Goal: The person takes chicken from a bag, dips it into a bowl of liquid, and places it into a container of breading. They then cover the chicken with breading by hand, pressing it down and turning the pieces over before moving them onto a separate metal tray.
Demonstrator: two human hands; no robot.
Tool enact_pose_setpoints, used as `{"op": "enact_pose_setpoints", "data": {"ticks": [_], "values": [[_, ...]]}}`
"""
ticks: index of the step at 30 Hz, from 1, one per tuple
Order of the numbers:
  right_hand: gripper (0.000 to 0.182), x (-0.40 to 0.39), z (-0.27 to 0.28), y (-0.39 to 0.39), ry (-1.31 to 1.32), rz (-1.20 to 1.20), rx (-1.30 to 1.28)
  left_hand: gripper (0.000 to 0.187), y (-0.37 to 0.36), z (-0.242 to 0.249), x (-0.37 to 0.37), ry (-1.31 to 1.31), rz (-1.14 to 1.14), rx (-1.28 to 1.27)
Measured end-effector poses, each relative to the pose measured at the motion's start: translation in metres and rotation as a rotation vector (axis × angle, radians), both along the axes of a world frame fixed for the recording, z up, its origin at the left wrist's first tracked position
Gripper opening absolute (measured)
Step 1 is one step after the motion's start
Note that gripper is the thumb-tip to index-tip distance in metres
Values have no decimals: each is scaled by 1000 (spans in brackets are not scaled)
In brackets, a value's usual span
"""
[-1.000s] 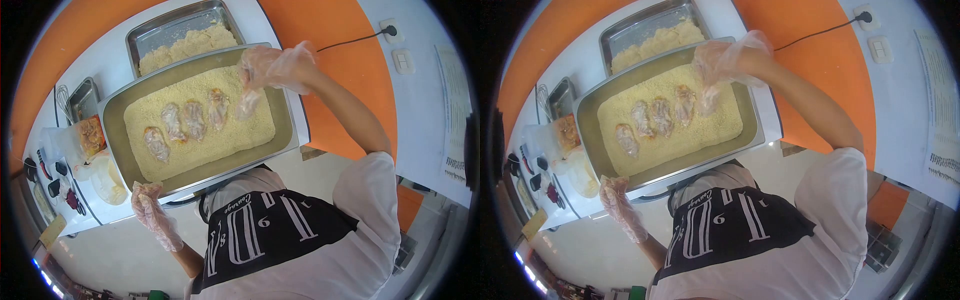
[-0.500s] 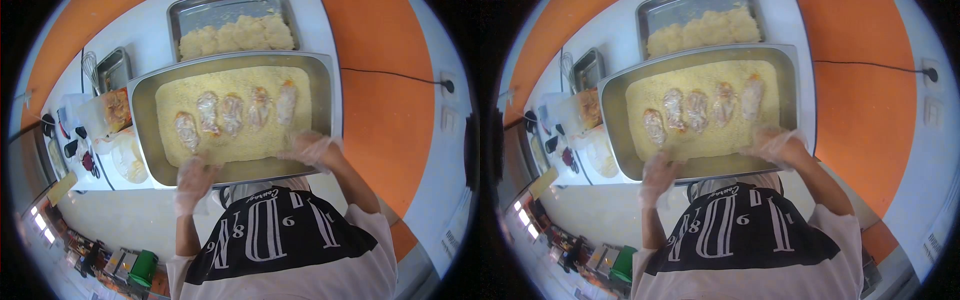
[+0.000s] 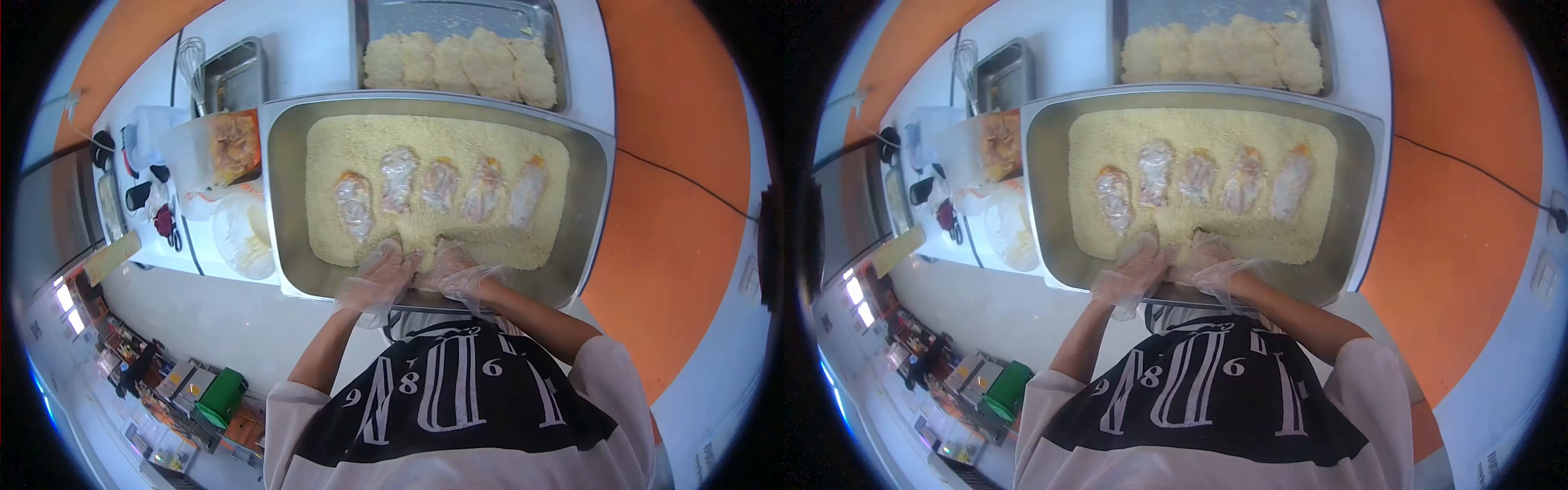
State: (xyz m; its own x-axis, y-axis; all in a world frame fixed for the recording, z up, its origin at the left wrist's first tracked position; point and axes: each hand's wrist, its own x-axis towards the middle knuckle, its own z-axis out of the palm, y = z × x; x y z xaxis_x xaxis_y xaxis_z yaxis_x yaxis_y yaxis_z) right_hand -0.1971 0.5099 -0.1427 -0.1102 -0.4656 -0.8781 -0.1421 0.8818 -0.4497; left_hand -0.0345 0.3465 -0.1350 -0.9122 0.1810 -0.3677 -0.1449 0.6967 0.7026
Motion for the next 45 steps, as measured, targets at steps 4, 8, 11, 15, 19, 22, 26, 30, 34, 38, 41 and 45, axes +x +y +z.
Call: {"op": "enact_pose_setpoints", "data": {"ticks": [4,8,11,15,19,22,26,30,34,38,41,45], "values": [[90,18,-4,-20,-149,-339,-299,51,-13,44,-31,-273,322,143],[67,9,32,-77,-177,-418,-381,46,-27,45,-17,-101,943,1],[54,-2,50,-110,-294,-398,-379,39,-57,55,-1,-11,1215,419],[32,-8,42,-120,-211,-323,-372,35,-67,76,-39,-169,1238,-127],[38,-16,42,-102,-182,-234,-397,32,-67,45,-20,-193,1172,-60],[46,-27,47,-107,-239,-167,-286,32,-68,55,-35,-133,1136,-121],[42,-57,49,-113,-79,-170,-419,41,-88,29,-56,161,913,-164],[67,-114,61,-98,-21,-140,-463,36,-98,40,-94,113,838,183],[69,-118,54,-79,26,-206,-507,44,-114,52,-137,73,642,-160],[62,-87,5,-38,18,-11,-638,36,-186,-54,-56,502,232,-601],[64,-57,63,-17,-223,96,-234,31,-189,-67,13,782,-64,-750],[73,-6,28,-7,60,199,-281,28,-136,-50,88,563,-195,-890]]}}
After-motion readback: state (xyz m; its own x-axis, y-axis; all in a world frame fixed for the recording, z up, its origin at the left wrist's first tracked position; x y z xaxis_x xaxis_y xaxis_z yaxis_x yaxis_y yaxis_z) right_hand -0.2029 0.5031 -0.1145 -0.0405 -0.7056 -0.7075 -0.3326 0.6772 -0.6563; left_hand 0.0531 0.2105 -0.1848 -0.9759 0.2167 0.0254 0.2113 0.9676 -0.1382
